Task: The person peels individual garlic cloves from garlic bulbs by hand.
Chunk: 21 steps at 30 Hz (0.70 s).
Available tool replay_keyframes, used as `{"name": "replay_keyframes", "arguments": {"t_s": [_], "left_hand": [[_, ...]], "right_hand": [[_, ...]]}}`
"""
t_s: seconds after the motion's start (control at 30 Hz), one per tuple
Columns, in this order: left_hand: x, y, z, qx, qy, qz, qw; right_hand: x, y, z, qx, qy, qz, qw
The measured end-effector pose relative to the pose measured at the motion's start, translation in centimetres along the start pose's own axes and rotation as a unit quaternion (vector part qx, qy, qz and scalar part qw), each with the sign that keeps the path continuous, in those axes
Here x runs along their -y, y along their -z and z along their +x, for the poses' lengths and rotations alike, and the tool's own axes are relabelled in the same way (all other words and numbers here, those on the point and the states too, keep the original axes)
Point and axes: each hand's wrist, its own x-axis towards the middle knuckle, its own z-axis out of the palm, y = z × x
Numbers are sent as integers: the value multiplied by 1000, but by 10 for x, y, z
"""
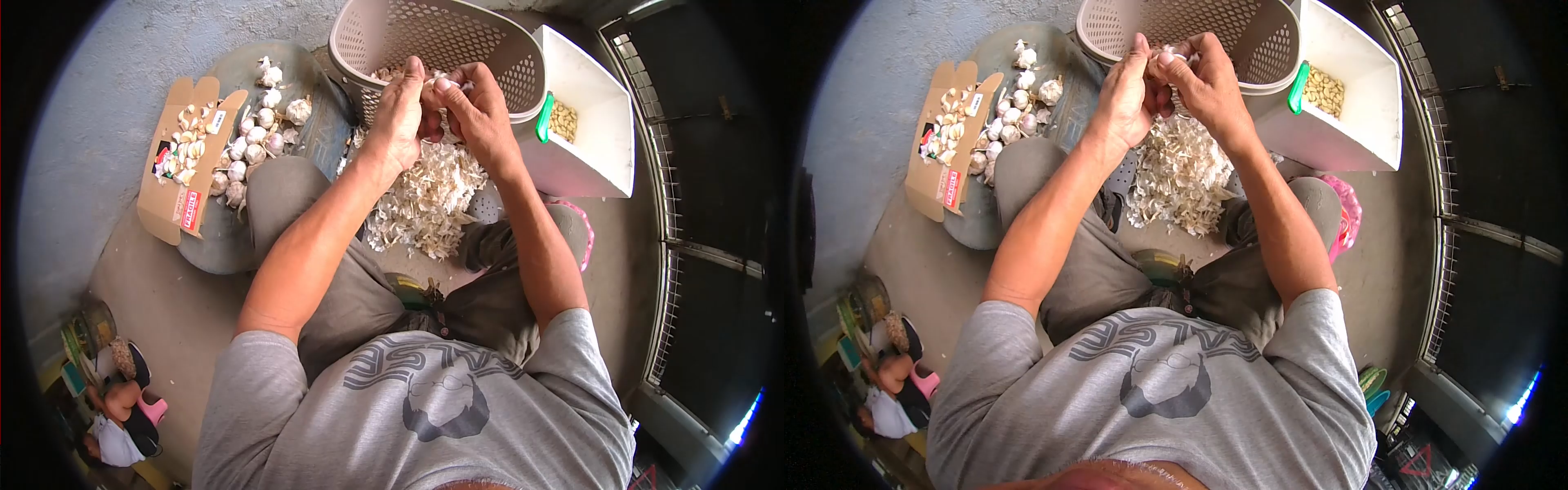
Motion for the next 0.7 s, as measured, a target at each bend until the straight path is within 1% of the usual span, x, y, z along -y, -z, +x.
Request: {"name": "replay_keyframes", "arguments": {"t_s": [0.07,0.1,0.2,0.23,0.33,0.43,0.53,0.63,0.67,0.7], "left_hand": [[-3,-2,1,21,-50,97,994],[-3,-3,0,32,-74,145,986],[8,-12,4,-4,-183,210,960],[9,-10,7,10,-172,190,967],[11,-4,11,-6,-161,213,964],[12,-1,14,0,-154,175,972],[8,-3,9,0,-87,150,985],[7,-4,7,-35,-69,111,991],[6,-4,7,-32,-58,99,993],[3,-4,3,-30,-49,88,994]], "right_hand": [[-5,0,-1,-8,-52,28,998],[6,-7,-3,-25,-43,83,995],[3,-5,0,-10,-44,106,993],[4,-4,-1,-11,-46,100,994],[3,-2,-1,-22,-54,89,994],[-7,-2,6,-38,50,-40,997],[-5,-9,8,-73,150,-138,976],[5,-11,8,11,63,-73,995],[12,-13,5,13,47,-105,993],[9,-14,4,14,90,-139,986]]}}
